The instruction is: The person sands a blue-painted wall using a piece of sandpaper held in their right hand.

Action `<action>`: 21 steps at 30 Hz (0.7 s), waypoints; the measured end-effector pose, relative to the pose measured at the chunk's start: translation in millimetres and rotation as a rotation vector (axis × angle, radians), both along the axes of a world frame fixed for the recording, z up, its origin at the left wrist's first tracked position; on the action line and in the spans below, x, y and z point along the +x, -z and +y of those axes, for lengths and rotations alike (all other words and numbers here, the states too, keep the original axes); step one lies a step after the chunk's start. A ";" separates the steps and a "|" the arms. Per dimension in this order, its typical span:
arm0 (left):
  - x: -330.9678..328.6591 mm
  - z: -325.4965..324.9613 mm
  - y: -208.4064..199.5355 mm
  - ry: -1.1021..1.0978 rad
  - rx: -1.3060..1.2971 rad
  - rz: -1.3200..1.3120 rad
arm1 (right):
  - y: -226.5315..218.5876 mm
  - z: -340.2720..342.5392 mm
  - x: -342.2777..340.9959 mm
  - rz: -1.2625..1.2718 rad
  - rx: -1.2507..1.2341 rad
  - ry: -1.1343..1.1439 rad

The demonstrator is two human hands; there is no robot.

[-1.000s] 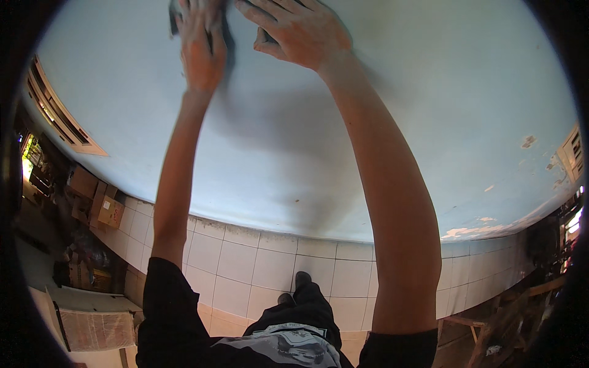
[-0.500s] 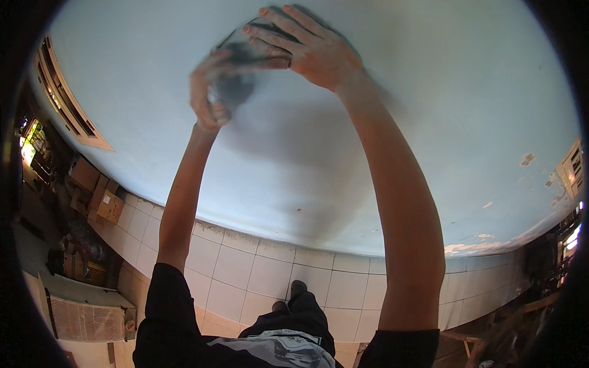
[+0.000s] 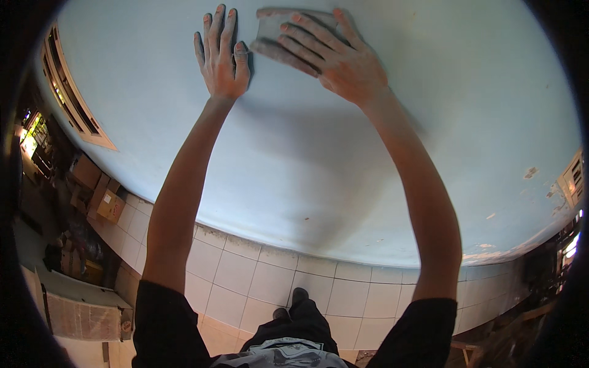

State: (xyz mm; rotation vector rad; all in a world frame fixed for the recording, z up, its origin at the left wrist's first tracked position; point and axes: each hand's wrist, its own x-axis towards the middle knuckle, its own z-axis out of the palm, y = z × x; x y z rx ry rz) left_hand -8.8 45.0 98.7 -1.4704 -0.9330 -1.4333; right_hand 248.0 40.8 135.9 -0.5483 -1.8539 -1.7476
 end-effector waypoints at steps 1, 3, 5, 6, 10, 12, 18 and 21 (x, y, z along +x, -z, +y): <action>2.1 0.2 -0.9 0.010 0.001 0.002 | 0.4 -0.3 2.0 0.002 0.001 0.010; 5.5 -0.5 -0.9 0.022 0.010 0.005 | 1.7 0.2 8.2 -0.164 -0.047 0.012; 6.7 -1.5 -0.6 0.020 0.020 0.004 | -1.3 -0.1 15.6 -0.163 -0.046 0.000; 6.6 -1.9 -1.0 0.017 0.026 -0.001 | -2.5 -0.4 17.8 -0.165 -0.049 -0.014; 5.3 -3.5 -2.6 0.012 -0.007 0.037 | 1.8 -7.5 18.9 0.121 -0.049 0.034; 5.9 -5.6 -6.6 -0.059 -0.128 0.022 | 17.5 -4.0 14.3 -0.102 -0.129 -0.049; 9.2 -5.5 -5.3 -0.068 -0.138 0.006 | 1.8 -11.2 15.7 -0.039 -0.095 -0.018; 5.8 -7.3 -7.7 -0.061 -0.119 0.014 | 19.0 -3.2 16.4 -0.122 -0.180 -0.081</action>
